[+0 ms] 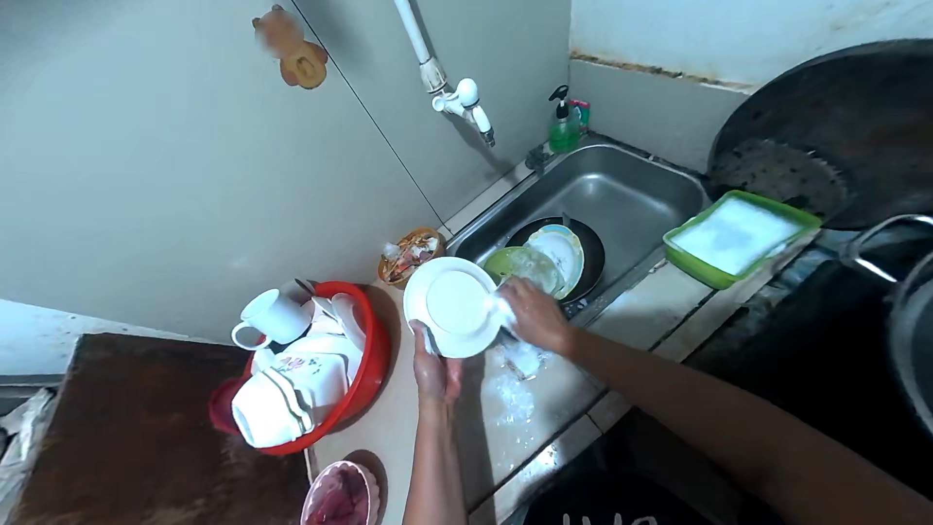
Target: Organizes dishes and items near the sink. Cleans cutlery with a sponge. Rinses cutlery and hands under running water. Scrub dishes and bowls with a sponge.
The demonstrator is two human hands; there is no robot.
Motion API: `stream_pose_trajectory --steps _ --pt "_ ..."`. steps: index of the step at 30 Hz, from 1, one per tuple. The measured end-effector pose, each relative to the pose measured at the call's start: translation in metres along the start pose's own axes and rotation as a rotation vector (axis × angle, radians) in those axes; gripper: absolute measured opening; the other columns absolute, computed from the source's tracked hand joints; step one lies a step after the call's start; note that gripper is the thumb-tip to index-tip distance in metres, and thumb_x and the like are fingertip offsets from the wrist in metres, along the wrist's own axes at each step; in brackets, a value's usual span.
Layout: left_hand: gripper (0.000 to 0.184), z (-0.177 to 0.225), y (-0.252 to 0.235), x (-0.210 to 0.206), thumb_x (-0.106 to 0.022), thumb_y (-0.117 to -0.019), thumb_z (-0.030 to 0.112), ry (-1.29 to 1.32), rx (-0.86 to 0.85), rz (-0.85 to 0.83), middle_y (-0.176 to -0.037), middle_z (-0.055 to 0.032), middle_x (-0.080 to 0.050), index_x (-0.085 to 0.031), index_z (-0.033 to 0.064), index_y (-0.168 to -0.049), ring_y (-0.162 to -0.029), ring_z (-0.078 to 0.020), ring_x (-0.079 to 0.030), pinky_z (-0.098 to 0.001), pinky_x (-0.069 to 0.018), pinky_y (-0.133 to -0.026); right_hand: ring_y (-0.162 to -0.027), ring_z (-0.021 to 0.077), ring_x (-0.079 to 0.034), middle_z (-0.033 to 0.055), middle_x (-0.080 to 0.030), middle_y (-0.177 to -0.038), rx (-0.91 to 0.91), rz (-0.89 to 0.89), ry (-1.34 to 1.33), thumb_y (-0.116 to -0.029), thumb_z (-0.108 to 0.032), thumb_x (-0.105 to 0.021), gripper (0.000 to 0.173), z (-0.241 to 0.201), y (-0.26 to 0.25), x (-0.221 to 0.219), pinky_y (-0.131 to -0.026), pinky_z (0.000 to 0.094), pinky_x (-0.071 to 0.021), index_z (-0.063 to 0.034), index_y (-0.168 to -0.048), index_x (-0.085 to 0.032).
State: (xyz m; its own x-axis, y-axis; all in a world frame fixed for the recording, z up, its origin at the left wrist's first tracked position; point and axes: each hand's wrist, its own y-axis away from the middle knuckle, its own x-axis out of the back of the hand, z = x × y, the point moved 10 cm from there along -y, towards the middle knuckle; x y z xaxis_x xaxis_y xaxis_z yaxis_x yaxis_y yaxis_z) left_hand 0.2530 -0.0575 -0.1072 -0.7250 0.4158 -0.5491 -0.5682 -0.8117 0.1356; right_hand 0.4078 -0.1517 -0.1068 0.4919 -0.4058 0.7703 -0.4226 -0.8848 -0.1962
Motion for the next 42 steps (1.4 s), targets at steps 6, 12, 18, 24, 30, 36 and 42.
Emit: stream_pose_trajectory --steps 6,12,18,24,30,36,42 --pt "0.059 -0.055 0.027 0.0 -0.03 -0.1089 0.054 -0.462 0.31 0.088 -0.095 -0.0102 -0.074 -0.065 0.0082 -0.124 -0.069 -0.0153 -0.07 -0.0299 -0.0582 -0.057 -0.123 0.0424 -0.058 0.0213 -0.061 -0.131 0.071 -0.007 0.121 -0.0839 -0.003 -0.075 0.046 -0.017 -0.052 0.033 -0.09 0.0572 -0.0543 -0.005 -0.129 -0.065" --pt "0.068 -0.031 -0.003 -0.013 -0.016 -0.1033 0.069 -0.02 0.099 0.01 -0.1 0.002 -0.072 -0.061 0.0212 -0.123 -0.086 -0.0084 -0.07 -0.03 -0.0605 -0.071 -0.111 0.0369 -0.064 0.0177 -0.064 -0.12 0.25 -0.049 0.008 -0.0809 -0.009 -0.082 0.045 -0.107 -0.006 0.001 -0.086 0.0512 -0.0569 -0.0052 -0.123 -0.066" --pt "0.042 -0.006 -0.009 0.013 -0.034 -0.1118 0.042 0.077 0.034 0.076 -0.124 -0.0076 -0.069 -0.051 0.0157 -0.14 -0.109 -0.0203 -0.07 -0.0419 -0.0618 -0.088 -0.123 0.043 -0.06 0.0261 -0.06 -0.133 -0.096 0.062 -0.141 -0.0881 -0.01 -0.074 0.044 -0.018 0.011 0.014 -0.096 0.0578 -0.0539 -0.0001 -0.13 -0.065" --pt "0.038 -0.054 0.001 0.021 -0.04 -0.1111 0.037 -0.076 0.285 0.102 -0.103 -0.0093 -0.073 -0.056 0.0099 -0.132 -0.078 -0.0143 -0.073 -0.0287 -0.0619 -0.063 -0.12 0.0301 -0.06 0.0226 -0.059 -0.134 -0.599 0.034 -0.896 -0.1077 -0.024 -0.054 0.048 0.047 0.006 0.021 -0.1 0.0491 -0.05 -0.0019 -0.149 -0.044" --pt "0.074 -0.063 0.005 -0.005 -0.02 -0.1066 0.064 -0.471 0.307 0.03 -0.141 -0.0115 -0.057 -0.037 0.0106 -0.154 -0.114 -0.0199 -0.061 -0.0399 -0.0526 -0.095 -0.114 0.0362 -0.066 0.0237 -0.066 -0.124 -0.278 -0.083 -0.507 -0.0897 -0.013 -0.075 0.063 -0.014 -0.006 0.03 -0.097 0.0577 -0.053 -0.0014 -0.146 -0.049" --pt "0.059 -0.024 0.011 -0.035 -0.02 -0.1085 0.059 -0.139 0.128 0.042 -0.092 0.0033 -0.07 -0.061 0.0175 -0.117 -0.081 -0.0058 -0.068 -0.0276 -0.0593 -0.071 -0.128 0.0401 -0.056 0.0225 -0.053 -0.142 0.089 -0.169 -0.203 -0.0972 -0.023 -0.065 0.049 -0.078 0.008 -0.009 -0.097 0.0572 -0.0514 -0.0021 -0.14 -0.055" --pt "0.03 -0.039 0.041 -0.003 -0.043 -0.1114 0.028 -0.402 0.291 0.226 -0.079 -0.0076 -0.066 -0.059 0.0032 -0.117 -0.054 -0.0098 -0.058 -0.0223 -0.0496 -0.047 -0.128 0.0455 -0.055 0.0263 -0.05 -0.144 -0.157 -0.088 -0.037 -0.0891 -0.007 -0.07 0.056 0.011 -0.022 0.002 -0.095 0.0593 -0.0532 -0.0061 -0.142 -0.054"
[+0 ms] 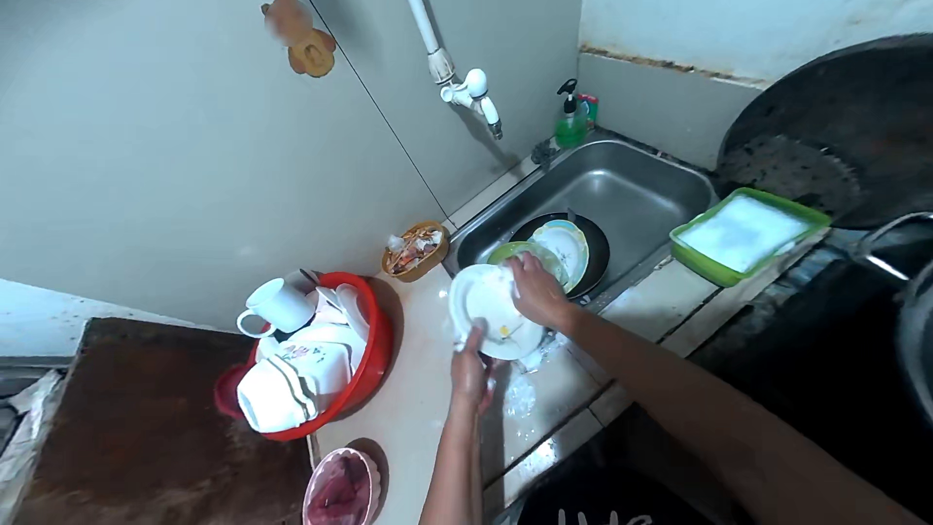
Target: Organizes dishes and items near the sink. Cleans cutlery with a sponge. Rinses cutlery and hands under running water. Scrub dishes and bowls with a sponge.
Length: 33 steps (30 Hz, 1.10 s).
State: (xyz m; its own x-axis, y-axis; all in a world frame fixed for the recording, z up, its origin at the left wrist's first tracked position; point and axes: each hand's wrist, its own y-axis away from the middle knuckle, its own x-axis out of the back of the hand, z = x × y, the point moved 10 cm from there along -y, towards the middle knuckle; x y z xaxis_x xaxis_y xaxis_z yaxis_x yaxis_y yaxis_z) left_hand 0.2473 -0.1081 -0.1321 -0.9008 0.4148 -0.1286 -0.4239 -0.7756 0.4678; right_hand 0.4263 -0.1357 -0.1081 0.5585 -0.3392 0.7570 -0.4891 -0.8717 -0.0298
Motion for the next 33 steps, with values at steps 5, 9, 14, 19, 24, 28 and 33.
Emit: stream_pose_trajectory --steps 5,9,14,19,24,28,33 --pt "0.01 -0.015 0.003 0.001 -0.043 -0.1045 0.001 -0.083 0.122 -0.152 -0.071 -0.0056 -0.062 -0.053 0.0011 -0.108 -0.055 -0.0089 -0.06 -0.022 -0.0536 -0.052 -0.127 0.0427 -0.057 0.0245 -0.05 -0.147 0.242 -0.129 -0.132 -0.0851 -0.007 -0.076 0.06 -0.073 0.019 -0.022 -0.099 0.0587 -0.0508 -0.0078 -0.142 -0.057" --pt "0.014 -0.025 0.019 0.021 -0.049 -0.0992 -0.003 -0.2 0.079 -0.123 -0.066 -0.0044 -0.057 -0.053 -0.0019 -0.112 -0.045 -0.006 -0.049 -0.0185 -0.0397 -0.039 -0.124 0.0454 -0.059 0.0268 -0.052 -0.143 0.013 0.094 -0.089 -0.095 -0.013 -0.066 0.047 -0.018 -0.009 -0.01 -0.094 0.0606 -0.0535 -0.0074 -0.141 -0.058" --pt "0.011 -0.04 0.008 0.058 -0.047 -0.0973 -0.004 -0.069 0.088 -0.014 -0.064 -0.0047 -0.057 -0.051 -0.0016 -0.107 -0.046 -0.0075 -0.053 -0.0207 -0.0469 -0.043 -0.123 0.0424 -0.059 0.0227 -0.055 -0.14 0.175 -0.067 -0.043 -0.0908 -0.015 -0.072 0.049 -0.071 0.042 -0.061 -0.095 0.0583 -0.053 -0.0096 -0.138 -0.061" --pt "0.045 -0.036 0.008 0.084 -0.035 -0.1108 0.006 -0.03 0.089 -0.1 -0.11 -0.0229 -0.07 -0.031 0.003 -0.156 -0.085 -0.0313 -0.075 -0.0447 -0.0653 -0.075 -0.127 0.0468 -0.055 0.0256 -0.054 -0.14 0.042 -0.074 0.116 -0.0984 -0.015 -0.062 0.043 -0.02 0.022 -0.076 -0.092 0.0597 -0.0536 -0.0154 -0.141 -0.06" --pt "0.034 -0.052 -0.029 0.112 -0.036 -0.1115 0.007 -0.141 -0.008 -0.023 -0.121 -0.0222 -0.069 -0.05 0.0002 -0.141 -0.095 -0.0355 -0.074 -0.0471 -0.0648 -0.074 -0.12 0.0463 -0.058 0.0256 -0.055 -0.137 -0.131 -0.2 0.266 -0.0953 -0.037 -0.067 0.044 0.034 -0.013 -0.07 -0.086 0.0608 -0.0539 -0.0132 -0.132 -0.066" --pt "0.033 -0.044 -0.05 0.096 -0.056 -0.1067 0.027 -0.691 -0.179 0.078 -0.122 -0.008 -0.07 -0.062 0.0112 -0.135 -0.106 -0.02 -0.07 -0.0443 -0.0574 -0.094 -0.118 0.0442 -0.06 0.0254 -0.056 -0.136 -0.196 -0.325 0.204 -0.0966 -0.042 -0.064 0.047 0.035 -0.01 -0.089 -0.09 0.061 -0.0526 -0.0117 -0.133 -0.064" --pt "0.051 -0.047 -0.057 0.067 -0.068 -0.094 0.055 -1.005 -0.122 0.055 -0.108 -0.0036 -0.075 -0.068 0.0176 -0.128 -0.099 -0.0216 -0.071 -0.0537 -0.0562 -0.091 -0.122 0.0438 -0.059 0.0269 -0.057 -0.136 -0.332 -0.442 -0.068 -0.1031 -0.04 -0.056 0.046 0.05 -0.002 -0.093 -0.097 0.0639 -0.0489 -0.0078 -0.136 -0.06"
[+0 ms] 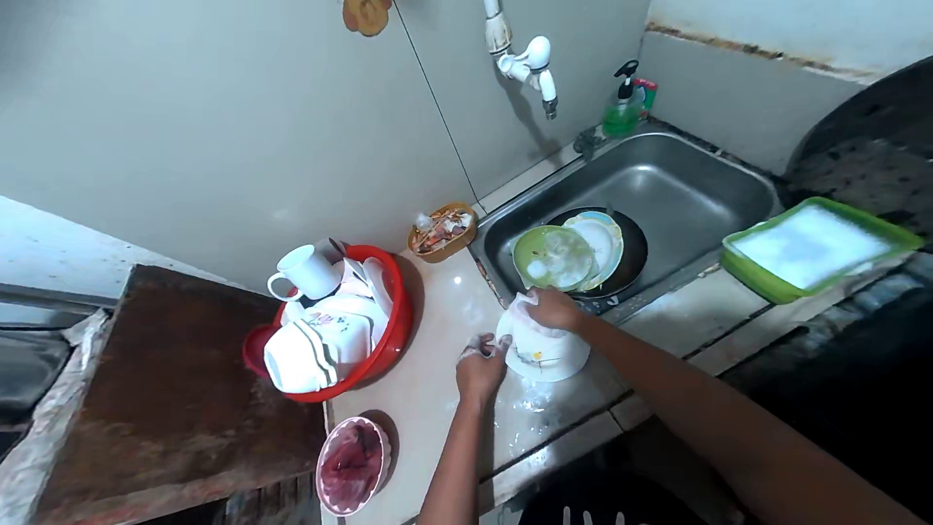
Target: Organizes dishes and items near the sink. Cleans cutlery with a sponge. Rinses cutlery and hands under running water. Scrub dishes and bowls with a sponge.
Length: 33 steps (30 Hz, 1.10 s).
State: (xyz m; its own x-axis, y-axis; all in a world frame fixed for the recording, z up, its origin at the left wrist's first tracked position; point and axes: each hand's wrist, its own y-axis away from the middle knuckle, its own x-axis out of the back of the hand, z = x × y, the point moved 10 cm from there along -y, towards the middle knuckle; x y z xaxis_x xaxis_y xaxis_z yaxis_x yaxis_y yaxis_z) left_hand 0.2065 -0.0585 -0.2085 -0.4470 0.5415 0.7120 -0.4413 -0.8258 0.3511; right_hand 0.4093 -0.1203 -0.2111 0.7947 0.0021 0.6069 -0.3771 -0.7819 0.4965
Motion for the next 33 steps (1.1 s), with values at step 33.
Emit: stream_pose_trajectory --steps 33 --pt "0.041 -0.069 0.031 0.096 -0.069 -0.0973 0.017 0.131 0.05 0.542 -0.139 -0.0167 -0.061 -0.064 0.0054 -0.136 -0.122 -0.0276 -0.063 -0.0473 -0.0511 -0.105 -0.127 0.0451 -0.053 0.0224 -0.056 -0.141 0.213 0.351 0.473 -0.085 -0.035 -0.081 0.039 -0.026 -0.029 0.114 -0.097 0.0657 -0.0472 -0.0042 -0.109 -0.075"
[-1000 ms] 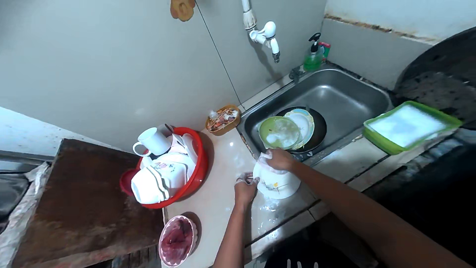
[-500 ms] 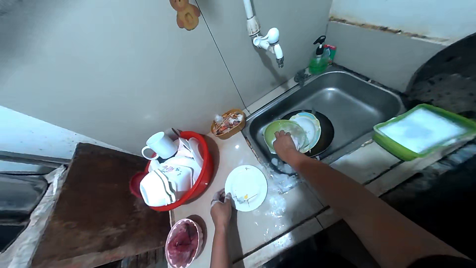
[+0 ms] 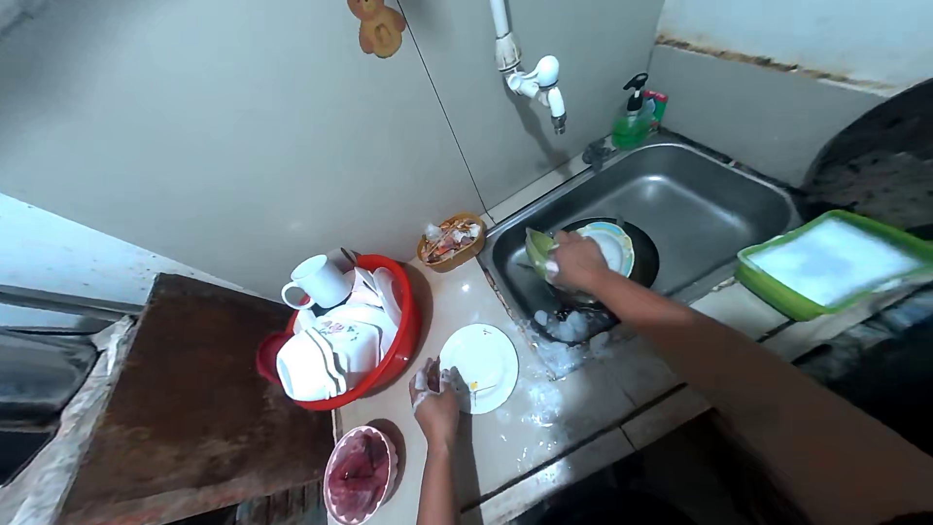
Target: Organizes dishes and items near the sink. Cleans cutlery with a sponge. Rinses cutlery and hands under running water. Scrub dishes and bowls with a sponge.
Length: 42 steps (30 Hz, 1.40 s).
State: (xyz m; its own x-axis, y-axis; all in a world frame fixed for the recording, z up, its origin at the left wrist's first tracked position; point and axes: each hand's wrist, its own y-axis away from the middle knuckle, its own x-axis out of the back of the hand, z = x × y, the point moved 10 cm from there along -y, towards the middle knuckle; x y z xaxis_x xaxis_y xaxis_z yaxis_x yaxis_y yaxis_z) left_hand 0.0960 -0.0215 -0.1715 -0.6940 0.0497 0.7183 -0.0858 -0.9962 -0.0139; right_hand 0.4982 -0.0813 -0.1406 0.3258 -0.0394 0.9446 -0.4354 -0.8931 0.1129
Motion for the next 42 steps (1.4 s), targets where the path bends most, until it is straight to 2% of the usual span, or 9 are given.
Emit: stream_pose_trajectory --steps 4,8,15,19,22,26,30,35,42 --pt "0.043 0.036 0.006 -0.01 -0.067 -0.0977 0.012 0.162 -0.113 -0.017 -0.14 -0.0208 -0.058 -0.059 0.0009 -0.139 -0.123 -0.0294 -0.062 -0.046 -0.0511 -0.104 -0.116 0.0458 -0.062 0.0271 -0.062 -0.13 -0.23 0.076 -0.517 -0.0987 -0.033 -0.067 0.036 0.075 0.01 0.044 -0.094 0.0699 -0.0479 -0.0037 -0.119 -0.072" --pt "0.046 0.098 0.018 -0.044 -0.066 -0.0986 0.014 0.294 -0.275 -0.195 -0.14 -0.0158 -0.059 -0.056 0.0044 -0.142 -0.117 -0.0243 -0.065 -0.0426 -0.0561 -0.096 -0.097 0.0335 -0.066 0.0234 -0.068 -0.109 -0.368 0.126 -0.953 -0.1067 -0.031 -0.055 0.036 0.109 0.036 0.047 -0.088 0.0564 -0.0524 -0.0011 -0.125 -0.065" --pt "0.055 0.203 0.06 -0.119 -0.064 -0.1025 0.025 0.354 -0.443 -0.659 -0.152 -0.0069 -0.053 -0.045 0.0146 -0.153 -0.126 -0.0218 -0.062 -0.0459 -0.0539 -0.1 -0.116 0.0443 -0.062 0.0283 -0.061 -0.128 -0.227 0.169 -0.58 -0.0987 -0.03 -0.067 0.033 0.09 0.057 0.083 -0.096 0.0681 -0.0476 -0.0027 -0.117 -0.072" --pt "0.051 0.222 0.045 -0.134 -0.056 -0.1061 0.03 0.549 -0.349 -0.697 -0.149 -0.0112 -0.054 -0.046 0.0106 -0.153 -0.127 -0.0234 -0.06 -0.0454 -0.0517 -0.103 -0.117 0.0316 -0.061 0.0242 -0.059 -0.135 -0.086 0.139 -0.822 -0.1032 -0.014 -0.06 0.031 0.085 0.077 0.095 -0.102 0.051 -0.0492 0.0025 -0.128 -0.066" --pt "0.045 0.268 0.009 -0.115 -0.05 -0.1077 0.021 0.573 -0.467 -0.546 -0.146 -0.0165 -0.056 -0.047 0.0016 -0.149 -0.128 -0.0236 -0.059 -0.0426 -0.05 -0.105 -0.103 0.0185 -0.063 0.0163 -0.062 -0.128 -0.018 0.143 -1.033 -0.1046 -0.012 -0.053 0.03 0.089 0.089 0.102 -0.09 0.0382 -0.0541 0.0016 -0.129 -0.063" --pt "0.049 0.4 -0.028 -0.066 -0.047 -0.1077 0.021 0.176 -0.871 -0.25 -0.154 -0.0211 -0.046 -0.042 0.0048 -0.154 -0.141 -0.0333 -0.047 -0.0496 -0.0407 -0.116 -0.094 0.0166 -0.063 0.0141 -0.063 -0.119 0.005 0.154 -1.076 -0.1047 -0.014 -0.053 0.029 0.081 0.072 0.115 -0.083 0.0361 -0.0557 0.0002 -0.127 -0.063" --pt "0.048 0.503 -0.046 -0.095 -0.052 -0.1032 0.02 -0.437 -1.171 -0.072 -0.155 -0.0301 -0.041 -0.051 -0.0017 -0.146 -0.148 -0.0471 -0.033 -0.061 -0.025 -0.121 -0.104 0.0221 -0.063 0.0184 -0.063 -0.123 0.008 0.16 -1.005 -0.1058 -0.015 -0.053 0.029 0.072 0.037 0.127 -0.092 0.0423 -0.0524 0.0015 -0.127 -0.064" --pt "0.034 0.55 -0.051 -0.118 -0.044 -0.1065 0.012 -0.959 -1.069 -0.102 -0.128 -0.0296 -0.063 -0.062 -0.0041 -0.13 -0.124 -0.0454 -0.059 -0.061 -0.0423 -0.105 -0.12 0.0322 -0.061 0.0241 -0.061 -0.132 -0.081 0.231 -1.0 -0.1056 -0.016 -0.056 0.033 0.078 -0.004 0.128 -0.105 0.05 -0.0473 0.0021 -0.132 -0.063" --pt "0.034 0.562 -0.049 -0.117 -0.049 -0.1076 0.021 -0.993 -0.857 -0.209 -0.131 -0.0275 -0.062 -0.066 -0.0056 -0.121 -0.124 -0.0445 -0.06 -0.0637 -0.0507 -0.093 -0.121 0.0389 -0.058 0.0255 -0.057 -0.132 -0.151 0.3 -0.83 -0.1026 -0.025 -0.06 0.03 0.073 -0.043 0.14 -0.099 0.0601 -0.0475 0.0003 -0.115 -0.068"
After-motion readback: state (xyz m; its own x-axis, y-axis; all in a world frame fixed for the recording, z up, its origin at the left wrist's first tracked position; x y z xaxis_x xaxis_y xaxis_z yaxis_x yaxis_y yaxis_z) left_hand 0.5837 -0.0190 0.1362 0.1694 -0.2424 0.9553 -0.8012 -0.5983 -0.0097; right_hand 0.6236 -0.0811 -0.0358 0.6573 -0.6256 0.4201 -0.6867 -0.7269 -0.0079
